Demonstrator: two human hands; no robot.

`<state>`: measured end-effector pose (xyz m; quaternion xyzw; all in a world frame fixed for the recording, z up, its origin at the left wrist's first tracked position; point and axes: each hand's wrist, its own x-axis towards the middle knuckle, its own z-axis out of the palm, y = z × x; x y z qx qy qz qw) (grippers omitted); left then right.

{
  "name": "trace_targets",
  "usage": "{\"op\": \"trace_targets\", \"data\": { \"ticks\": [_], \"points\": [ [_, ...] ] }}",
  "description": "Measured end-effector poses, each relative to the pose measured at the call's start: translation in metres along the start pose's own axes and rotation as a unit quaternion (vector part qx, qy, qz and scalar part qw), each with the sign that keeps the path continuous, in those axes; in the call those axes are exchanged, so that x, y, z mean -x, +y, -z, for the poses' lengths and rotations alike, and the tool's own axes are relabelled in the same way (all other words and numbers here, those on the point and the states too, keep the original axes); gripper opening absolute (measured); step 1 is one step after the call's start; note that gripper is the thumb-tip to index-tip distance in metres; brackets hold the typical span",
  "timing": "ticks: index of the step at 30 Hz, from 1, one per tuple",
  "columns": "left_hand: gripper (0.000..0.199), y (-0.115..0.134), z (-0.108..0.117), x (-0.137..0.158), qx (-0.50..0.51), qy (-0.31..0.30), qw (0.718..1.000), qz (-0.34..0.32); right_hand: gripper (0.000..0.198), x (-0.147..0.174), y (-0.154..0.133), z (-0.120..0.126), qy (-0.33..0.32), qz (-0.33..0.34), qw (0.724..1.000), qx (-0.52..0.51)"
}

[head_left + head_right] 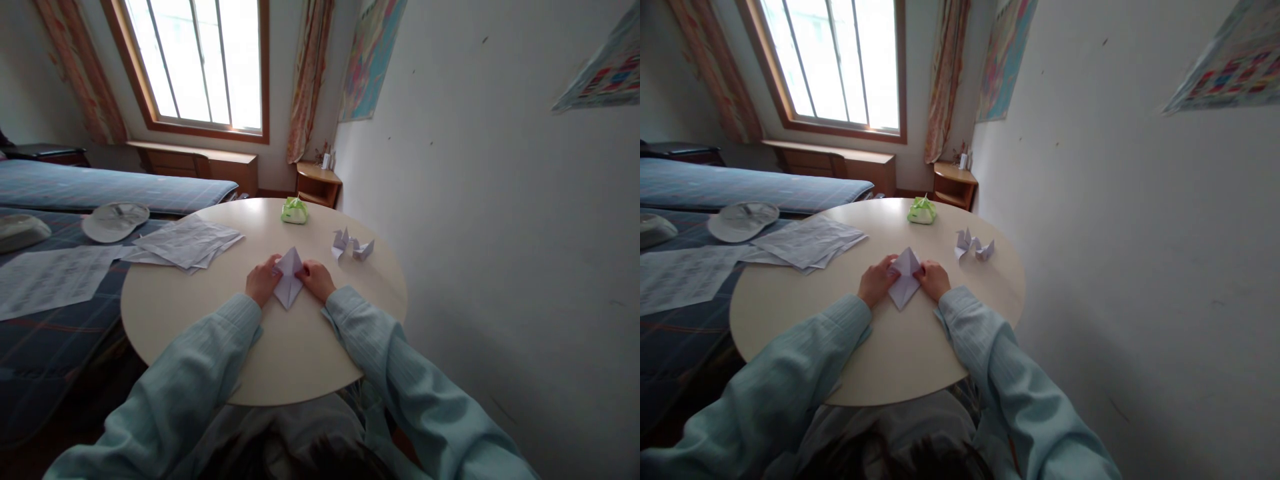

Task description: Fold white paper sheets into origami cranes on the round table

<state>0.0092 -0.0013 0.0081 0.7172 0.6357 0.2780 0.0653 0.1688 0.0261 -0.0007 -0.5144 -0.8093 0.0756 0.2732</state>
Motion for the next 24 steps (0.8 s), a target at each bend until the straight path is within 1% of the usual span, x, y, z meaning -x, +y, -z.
{"op": "trace_targets", "data": {
  "ticks": [3, 7, 9, 11, 14, 18, 24],
  "points": [
    [0.032, -0.0032, -0.0009, -0.0001, -0.013, 0.0, 1.0, -0.003, 0.012, -0.0014, 0.0032, -0.001, 0.016, -0.019, 0.999, 0.021],
    [0.029, -0.0033, -0.0015, -0.0003, -0.008, 0.001, 1.0, -0.011, 0.014, -0.0017, 0.004, -0.0032, 0.02, -0.012, 1.0, 0.019],
    [0.03, -0.0021, -0.0015, -0.0004, -0.005, -0.008, 1.0, -0.017, 0.016, -0.0011, 0.0031, -0.0034, 0.007, 0.003, 1.0, 0.007],
    [0.03, -0.0009, -0.0012, -0.0006, -0.009, -0.013, 1.0, -0.019, 0.017, -0.0001, 0.0019, -0.0028, -0.021, 0.019, 1.0, -0.013],
    [0.03, -0.0002, -0.0002, -0.0005, -0.027, -0.008, 1.0, 0.01, 0.018, 0.0013, 0.0, -0.0009, -0.046, 0.026, 0.998, -0.036],
    [0.025, -0.0005, 0.0019, -0.0004, -0.057, -0.02, 0.996, 0.065, 0.019, 0.0018, -0.0019, 0.0005, -0.047, 0.019, 0.998, -0.027],
    [0.03, 0.0007, 0.0055, 0.0001, -0.078, -0.023, 0.992, 0.092, 0.019, 0.0018, -0.0021, 0.0, -0.055, 0.036, 0.997, -0.05]
  ]
}}
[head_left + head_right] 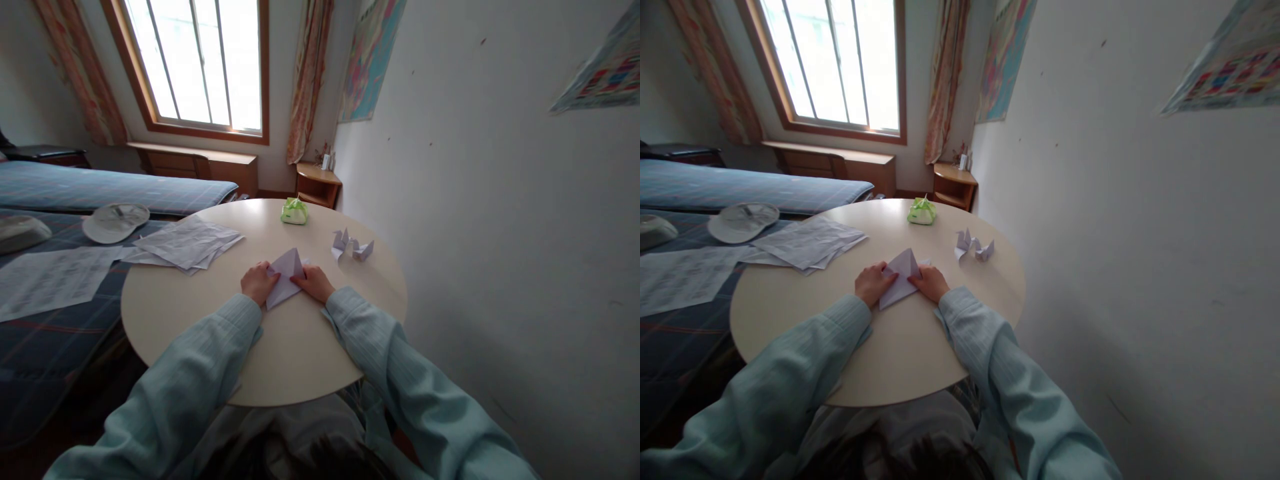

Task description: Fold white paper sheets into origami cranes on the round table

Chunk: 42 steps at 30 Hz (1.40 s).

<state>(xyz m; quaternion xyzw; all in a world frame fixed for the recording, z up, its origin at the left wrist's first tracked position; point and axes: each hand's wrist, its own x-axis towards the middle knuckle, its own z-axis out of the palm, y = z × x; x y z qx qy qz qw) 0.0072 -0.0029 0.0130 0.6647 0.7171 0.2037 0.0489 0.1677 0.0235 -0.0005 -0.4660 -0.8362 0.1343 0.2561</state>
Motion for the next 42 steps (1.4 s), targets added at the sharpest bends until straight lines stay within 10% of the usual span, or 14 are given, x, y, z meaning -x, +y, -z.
{"op": "trace_targets", "data": {
  "ticks": [42],
  "points": [
    [0.021, -0.0005, -0.0029, -0.0003, -0.009, 0.004, 0.999, -0.037, 0.021, 0.0007, 0.0012, -0.0012, 0.002, 0.023, 0.999, -0.023]
  ]
}}
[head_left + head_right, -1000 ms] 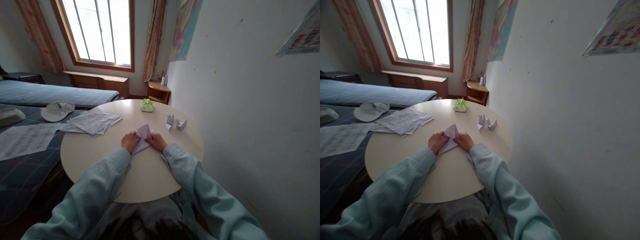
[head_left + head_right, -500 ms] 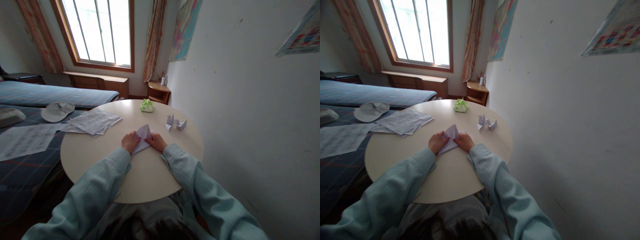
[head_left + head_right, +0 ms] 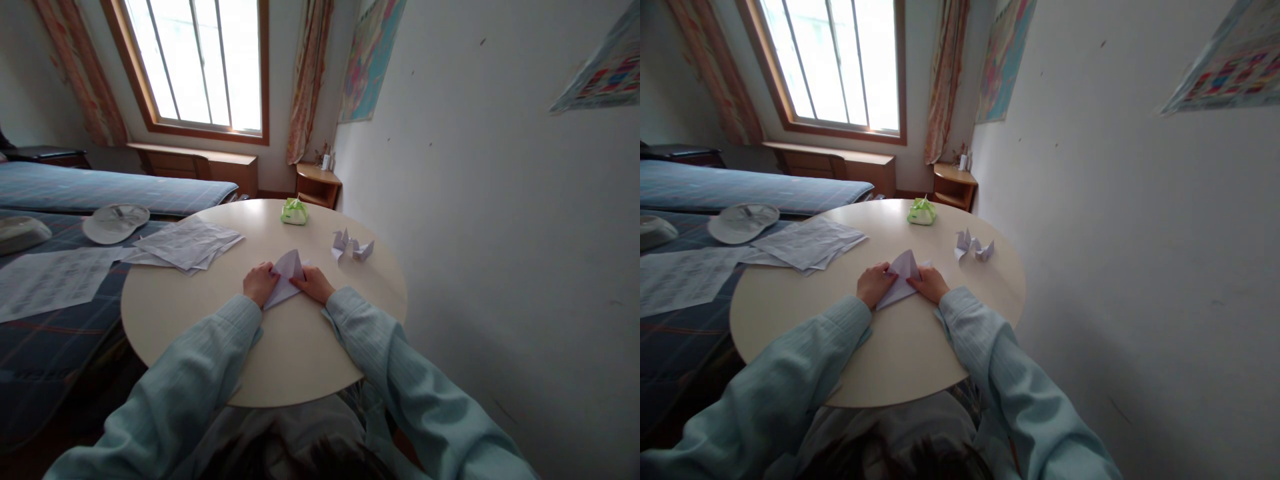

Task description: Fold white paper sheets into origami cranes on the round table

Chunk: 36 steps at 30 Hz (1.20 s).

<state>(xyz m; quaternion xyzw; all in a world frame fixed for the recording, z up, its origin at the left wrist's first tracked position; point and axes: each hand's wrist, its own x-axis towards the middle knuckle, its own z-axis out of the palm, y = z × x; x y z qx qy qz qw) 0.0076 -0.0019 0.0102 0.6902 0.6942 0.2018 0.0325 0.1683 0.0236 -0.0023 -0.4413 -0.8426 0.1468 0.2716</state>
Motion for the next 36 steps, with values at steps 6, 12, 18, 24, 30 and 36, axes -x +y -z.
{"op": "trace_targets", "data": {
  "ticks": [6, 12, 18, 24, 30, 36],
  "points": [
    [0.02, 0.001, 0.001, 0.0, -0.007, -0.002, 1.0, 0.001, 0.02, 0.0, -0.001, 0.001, -0.004, -0.002, 1.0, 0.008],
    [0.017, 0.002, 0.001, 0.001, 0.023, 0.012, 1.0, -0.005, 0.02, 0.0, -0.003, 0.001, -0.006, -0.003, 1.0, 0.016],
    [0.017, 0.001, -0.004, 0.0, 0.078, 0.028, 0.996, -0.035, 0.018, -0.001, -0.003, 0.001, 0.021, -0.031, 0.999, 0.021],
    [0.02, 0.001, -0.007, 0.0, 0.124, 0.009, 0.988, -0.091, 0.017, -0.001, 0.0, 0.001, 0.042, -0.052, 0.997, 0.024],
    [0.024, -0.003, -0.013, -0.001, 0.14, 0.004, 0.982, -0.123, 0.018, 0.0, -0.002, 0.002, 0.04, -0.05, 0.998, 0.027],
    [0.025, -0.005, -0.016, -0.003, 0.153, 0.005, 0.977, -0.15, 0.017, 0.0, 0.0, 0.001, 0.039, -0.044, 0.998, 0.021]
  ]
}}
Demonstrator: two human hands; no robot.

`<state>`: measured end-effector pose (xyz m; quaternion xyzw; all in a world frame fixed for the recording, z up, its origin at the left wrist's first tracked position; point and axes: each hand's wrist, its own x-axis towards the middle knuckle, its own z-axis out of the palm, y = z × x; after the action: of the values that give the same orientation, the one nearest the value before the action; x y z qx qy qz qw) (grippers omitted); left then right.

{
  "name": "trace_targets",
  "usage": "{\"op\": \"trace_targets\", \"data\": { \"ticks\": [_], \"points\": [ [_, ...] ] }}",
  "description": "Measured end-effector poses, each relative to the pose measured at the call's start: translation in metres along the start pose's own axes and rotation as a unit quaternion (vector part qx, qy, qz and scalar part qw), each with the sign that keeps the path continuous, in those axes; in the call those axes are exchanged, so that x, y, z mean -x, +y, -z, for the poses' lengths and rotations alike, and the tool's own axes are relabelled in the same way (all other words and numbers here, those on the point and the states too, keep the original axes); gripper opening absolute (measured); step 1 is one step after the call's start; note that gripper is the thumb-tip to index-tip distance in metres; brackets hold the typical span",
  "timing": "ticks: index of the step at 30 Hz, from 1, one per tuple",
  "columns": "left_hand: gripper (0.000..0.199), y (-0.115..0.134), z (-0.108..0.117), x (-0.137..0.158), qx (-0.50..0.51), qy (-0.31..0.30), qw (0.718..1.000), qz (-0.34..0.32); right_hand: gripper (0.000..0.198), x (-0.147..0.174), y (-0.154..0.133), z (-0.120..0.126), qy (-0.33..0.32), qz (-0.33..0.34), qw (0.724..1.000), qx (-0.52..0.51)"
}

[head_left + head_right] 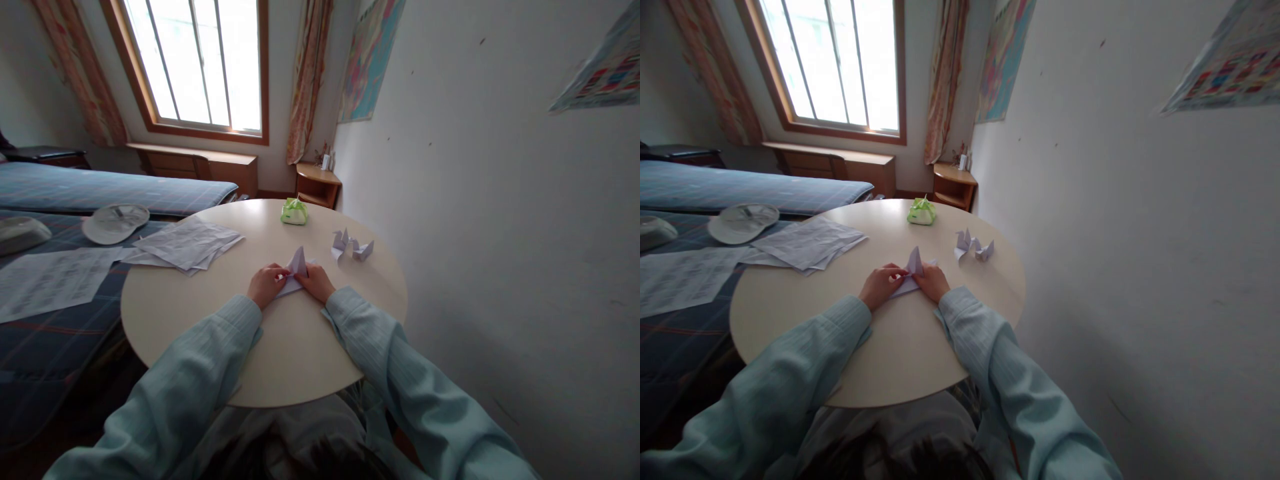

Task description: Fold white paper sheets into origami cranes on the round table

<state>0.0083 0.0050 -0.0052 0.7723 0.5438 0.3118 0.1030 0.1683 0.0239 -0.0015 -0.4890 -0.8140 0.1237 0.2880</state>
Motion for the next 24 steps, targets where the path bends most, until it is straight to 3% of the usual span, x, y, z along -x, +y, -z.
{"op": "trace_targets", "data": {
  "ticks": [7, 24],
  "points": [
    [0.025, 0.0047, 0.003, 0.0004, -0.014, -0.022, 1.0, -0.012, 0.017, -0.001, 0.0, -0.0009, -0.001, -0.008, 1.0, 0.014],
    [0.024, -0.0003, 0.0003, -0.0011, -0.01, -0.006, 0.999, -0.033, 0.015, 0.0001, 0.0001, 0.0011, -0.027, 0.026, 0.999, -0.007]
  ]
}}
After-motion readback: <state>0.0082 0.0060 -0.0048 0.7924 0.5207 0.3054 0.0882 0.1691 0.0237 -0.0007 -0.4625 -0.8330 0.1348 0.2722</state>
